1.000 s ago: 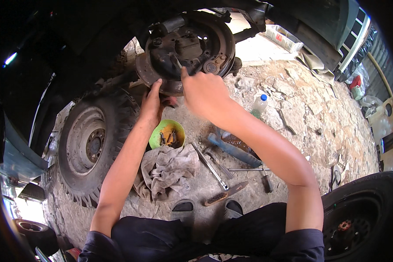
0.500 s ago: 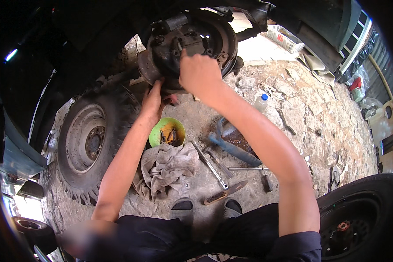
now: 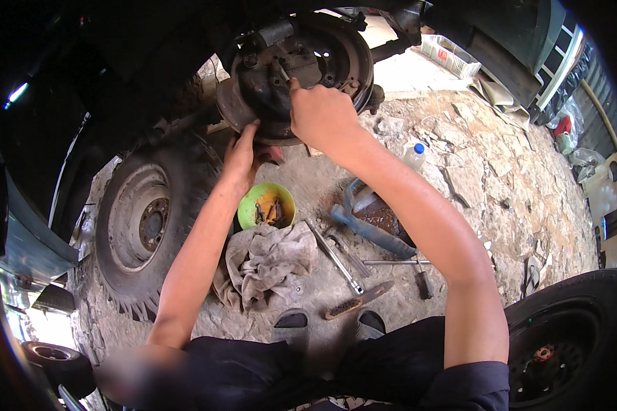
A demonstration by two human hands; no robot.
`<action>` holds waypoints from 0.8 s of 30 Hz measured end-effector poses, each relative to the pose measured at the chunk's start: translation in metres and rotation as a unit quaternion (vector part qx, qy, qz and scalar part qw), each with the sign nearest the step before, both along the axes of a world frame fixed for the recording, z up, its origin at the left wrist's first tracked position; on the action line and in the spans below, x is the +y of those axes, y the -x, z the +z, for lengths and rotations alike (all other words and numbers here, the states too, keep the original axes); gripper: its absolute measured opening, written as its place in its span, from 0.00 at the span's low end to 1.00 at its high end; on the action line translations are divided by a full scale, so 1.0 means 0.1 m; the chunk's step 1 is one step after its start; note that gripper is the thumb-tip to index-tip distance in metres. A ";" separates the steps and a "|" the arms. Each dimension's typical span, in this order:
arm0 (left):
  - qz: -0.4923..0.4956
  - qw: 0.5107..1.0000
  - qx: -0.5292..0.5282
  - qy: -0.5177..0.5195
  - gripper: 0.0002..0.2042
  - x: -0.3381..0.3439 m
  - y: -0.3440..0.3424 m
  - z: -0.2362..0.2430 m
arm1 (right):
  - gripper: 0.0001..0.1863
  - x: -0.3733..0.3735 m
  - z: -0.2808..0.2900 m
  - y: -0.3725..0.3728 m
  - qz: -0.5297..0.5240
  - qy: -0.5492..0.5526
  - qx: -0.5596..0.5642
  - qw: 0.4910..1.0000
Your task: The person cleans the components of a drum brake assembly using a wire brush and a cloth, then manipulates the brake shoe and other parts by hand.
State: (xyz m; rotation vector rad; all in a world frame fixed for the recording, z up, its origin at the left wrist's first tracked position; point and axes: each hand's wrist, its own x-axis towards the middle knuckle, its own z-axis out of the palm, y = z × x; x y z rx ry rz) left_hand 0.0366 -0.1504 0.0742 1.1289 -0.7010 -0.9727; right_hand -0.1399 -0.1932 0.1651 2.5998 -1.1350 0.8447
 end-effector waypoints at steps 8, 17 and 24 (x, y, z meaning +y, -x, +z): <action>-0.018 0.998 0.052 -0.016 0.29 0.04 -0.16 0.20 | 0.19 0.21 -0.18 0.28 0.098 -0.053 -0.200 0.974; -0.004 0.993 0.102 0.054 0.33 0.13 -0.29 0.32 | 0.07 0.19 -1.25 0.79 0.372 -0.135 -0.200 0.896; -0.052 0.984 0.158 0.063 0.35 0.02 -0.23 0.22 | 0.12 0.69 -2.68 1.13 0.371 -0.237 0.141 0.887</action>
